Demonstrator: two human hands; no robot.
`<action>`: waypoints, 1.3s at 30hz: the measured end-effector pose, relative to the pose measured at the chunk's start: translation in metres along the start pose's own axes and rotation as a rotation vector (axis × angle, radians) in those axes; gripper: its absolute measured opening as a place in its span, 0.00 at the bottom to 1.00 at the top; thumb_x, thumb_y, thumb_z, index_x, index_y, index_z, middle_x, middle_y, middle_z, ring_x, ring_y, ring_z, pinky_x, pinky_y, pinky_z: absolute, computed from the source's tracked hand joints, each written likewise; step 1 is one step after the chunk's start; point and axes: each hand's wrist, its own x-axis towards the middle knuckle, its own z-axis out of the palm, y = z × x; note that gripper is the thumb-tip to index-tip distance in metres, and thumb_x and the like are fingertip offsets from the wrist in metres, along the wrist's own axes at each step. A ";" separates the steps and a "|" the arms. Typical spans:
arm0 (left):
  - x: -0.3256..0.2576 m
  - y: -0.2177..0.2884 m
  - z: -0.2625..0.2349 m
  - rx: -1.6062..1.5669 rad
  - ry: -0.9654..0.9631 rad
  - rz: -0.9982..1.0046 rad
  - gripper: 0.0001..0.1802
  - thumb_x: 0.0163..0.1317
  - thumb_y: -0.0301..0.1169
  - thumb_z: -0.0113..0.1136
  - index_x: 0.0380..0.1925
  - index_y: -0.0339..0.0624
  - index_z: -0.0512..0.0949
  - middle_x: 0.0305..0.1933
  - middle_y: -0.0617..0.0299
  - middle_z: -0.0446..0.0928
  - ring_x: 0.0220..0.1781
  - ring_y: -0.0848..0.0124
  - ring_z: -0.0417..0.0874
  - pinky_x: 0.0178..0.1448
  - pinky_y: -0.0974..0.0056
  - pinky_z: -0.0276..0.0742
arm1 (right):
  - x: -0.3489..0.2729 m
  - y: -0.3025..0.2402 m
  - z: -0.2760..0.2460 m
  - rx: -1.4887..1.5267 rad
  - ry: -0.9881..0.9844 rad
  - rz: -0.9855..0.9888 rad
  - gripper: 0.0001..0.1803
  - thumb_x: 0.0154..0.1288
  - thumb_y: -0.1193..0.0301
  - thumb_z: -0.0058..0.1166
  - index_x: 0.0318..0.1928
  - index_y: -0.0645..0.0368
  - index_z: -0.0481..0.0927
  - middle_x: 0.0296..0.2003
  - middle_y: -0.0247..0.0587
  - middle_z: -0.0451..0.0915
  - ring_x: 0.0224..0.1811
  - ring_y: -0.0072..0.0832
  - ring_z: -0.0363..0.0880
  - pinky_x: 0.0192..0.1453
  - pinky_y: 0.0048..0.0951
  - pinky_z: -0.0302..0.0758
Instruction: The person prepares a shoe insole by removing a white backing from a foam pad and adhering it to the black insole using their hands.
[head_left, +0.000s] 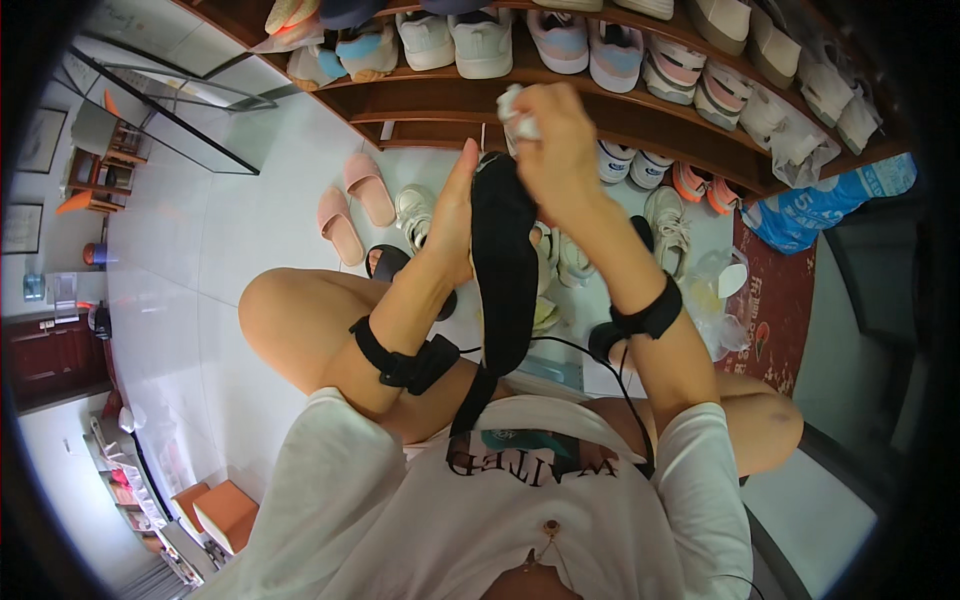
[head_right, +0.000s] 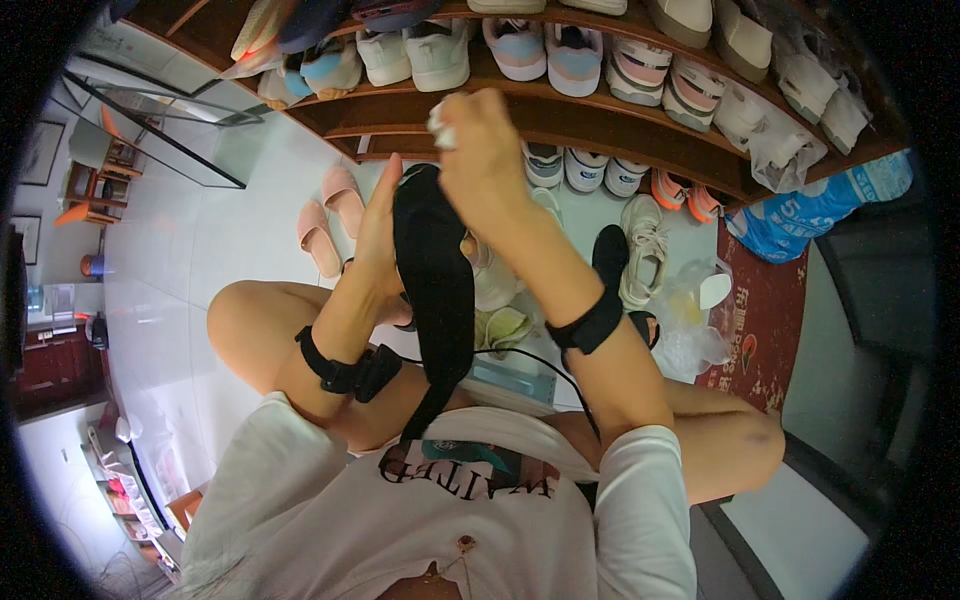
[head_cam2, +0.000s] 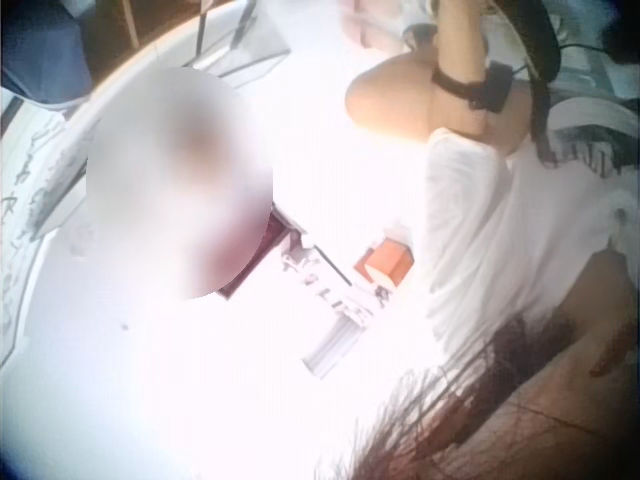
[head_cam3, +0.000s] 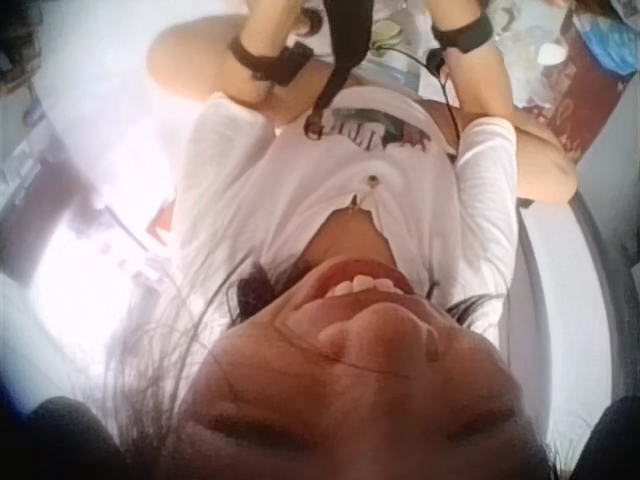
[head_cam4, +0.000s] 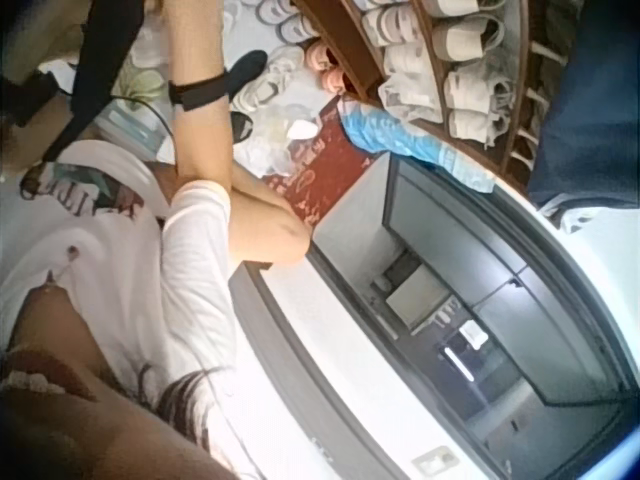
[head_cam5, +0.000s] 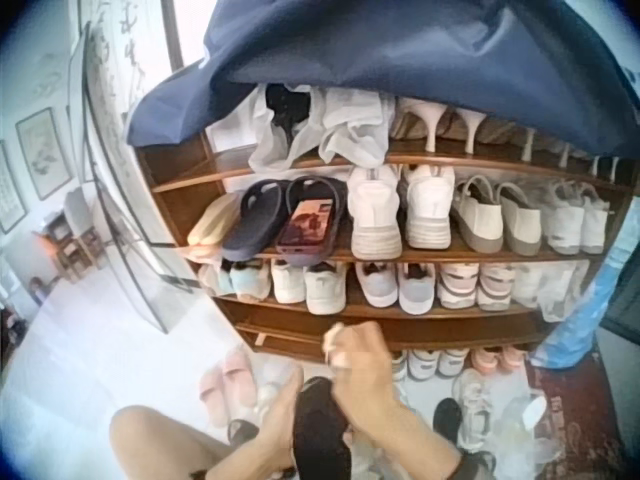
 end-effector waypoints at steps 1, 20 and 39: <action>-0.001 0.001 -0.002 -0.093 -0.115 -0.009 0.38 0.58 0.62 0.30 0.56 0.44 0.60 0.45 0.48 0.72 0.41 0.58 0.77 0.38 0.61 0.75 | -0.004 -0.001 -0.010 0.120 0.088 0.127 0.09 0.48 0.81 0.46 0.33 0.61 0.70 0.30 0.47 0.69 0.34 0.45 0.70 0.39 0.36 0.68; -0.004 -0.001 -0.001 -0.152 0.112 -0.083 0.28 0.61 0.57 0.33 0.48 0.49 0.68 0.42 0.57 0.73 0.42 0.65 0.75 0.44 0.63 0.72 | -0.046 -0.033 -0.007 0.178 0.032 -0.147 0.09 0.50 0.81 0.46 0.35 0.63 0.70 0.31 0.49 0.68 0.33 0.46 0.69 0.38 0.34 0.68; -0.003 -0.005 -0.005 -0.169 -0.137 -0.208 0.27 0.62 0.48 0.34 0.55 0.42 0.63 0.44 0.43 0.70 0.27 0.58 0.77 0.25 0.61 0.74 | -0.034 0.012 -0.025 0.189 -0.125 0.248 0.08 0.52 0.71 0.49 0.34 0.58 0.74 0.28 0.45 0.69 0.32 0.41 0.70 0.35 0.34 0.66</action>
